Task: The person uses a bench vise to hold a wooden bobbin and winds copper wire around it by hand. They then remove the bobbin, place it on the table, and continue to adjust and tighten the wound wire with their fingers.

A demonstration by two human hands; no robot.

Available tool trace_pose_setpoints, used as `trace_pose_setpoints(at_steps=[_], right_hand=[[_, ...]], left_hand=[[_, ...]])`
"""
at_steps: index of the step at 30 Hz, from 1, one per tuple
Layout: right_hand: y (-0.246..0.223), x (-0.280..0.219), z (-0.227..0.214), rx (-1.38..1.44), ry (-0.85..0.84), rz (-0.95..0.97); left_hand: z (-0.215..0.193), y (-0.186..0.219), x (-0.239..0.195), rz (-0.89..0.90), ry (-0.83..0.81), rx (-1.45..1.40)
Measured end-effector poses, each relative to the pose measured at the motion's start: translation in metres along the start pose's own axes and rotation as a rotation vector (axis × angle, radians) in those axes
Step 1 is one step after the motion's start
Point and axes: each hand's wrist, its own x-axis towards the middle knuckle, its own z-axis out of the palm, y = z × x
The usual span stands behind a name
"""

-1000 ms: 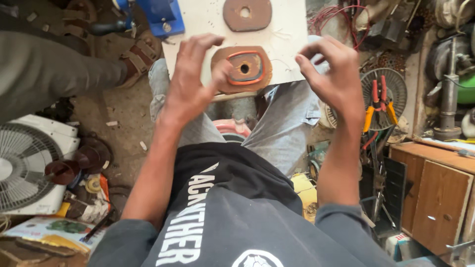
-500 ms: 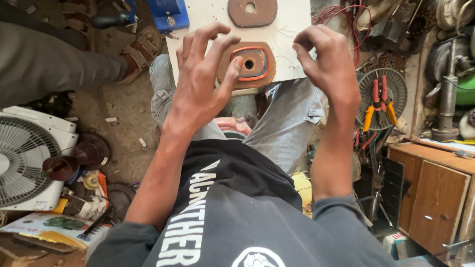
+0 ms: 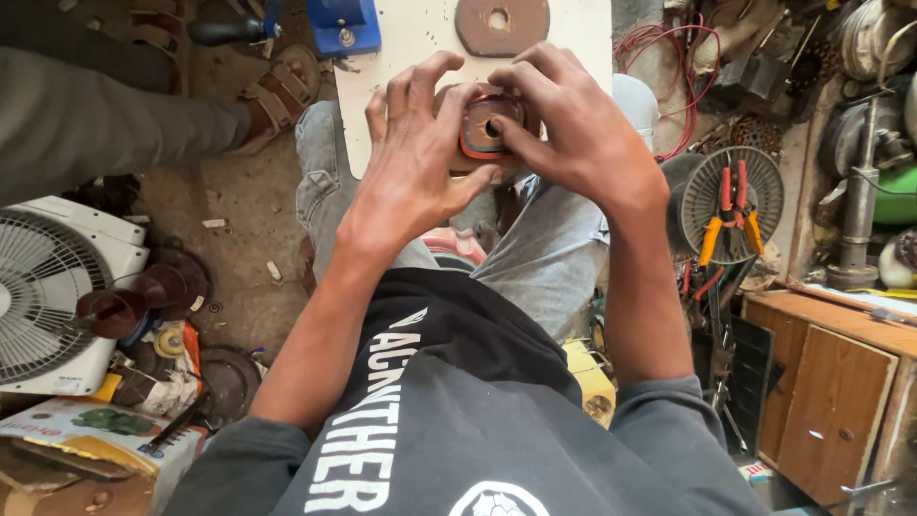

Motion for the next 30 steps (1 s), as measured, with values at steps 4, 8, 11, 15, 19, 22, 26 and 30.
trace_pose_setpoints(at_steps=[4, 8, 11, 15, 19, 22, 26, 30], right_hand=[[-0.003, 0.011, -0.002, 0.015, -0.08, 0.044], [-0.001, 0.015, -0.003, 0.011, -0.081, -0.007], [0.003, 0.015, -0.001, 0.015, -0.082, -0.007], [0.006, 0.011, -0.004, 0.033, -0.032, -0.046], [0.005, 0.002, -0.005, 0.113, 0.029, 0.032], [0.006, -0.005, -0.002, 0.125, 0.096, 0.042], [0.007, -0.014, 0.003, 0.116, 0.187, 0.057], [0.001, -0.033, 0.014, 0.124, 0.353, 0.215]], left_hand=[[0.005, -0.001, -0.003, -0.003, 0.03, -0.034], [0.005, 0.0, -0.001, 0.016, 0.035, -0.024], [0.004, 0.001, -0.002, 0.024, 0.026, -0.032], [-0.001, 0.005, 0.0, 0.015, 0.011, -0.135], [-0.004, 0.009, -0.001, 0.045, 0.049, -0.349], [0.002, 0.013, 0.004, -0.008, 0.012, -0.462], [0.007, 0.015, 0.014, -0.047, 0.089, -0.511], [0.007, 0.016, 0.015, -0.079, 0.089, -0.535]])
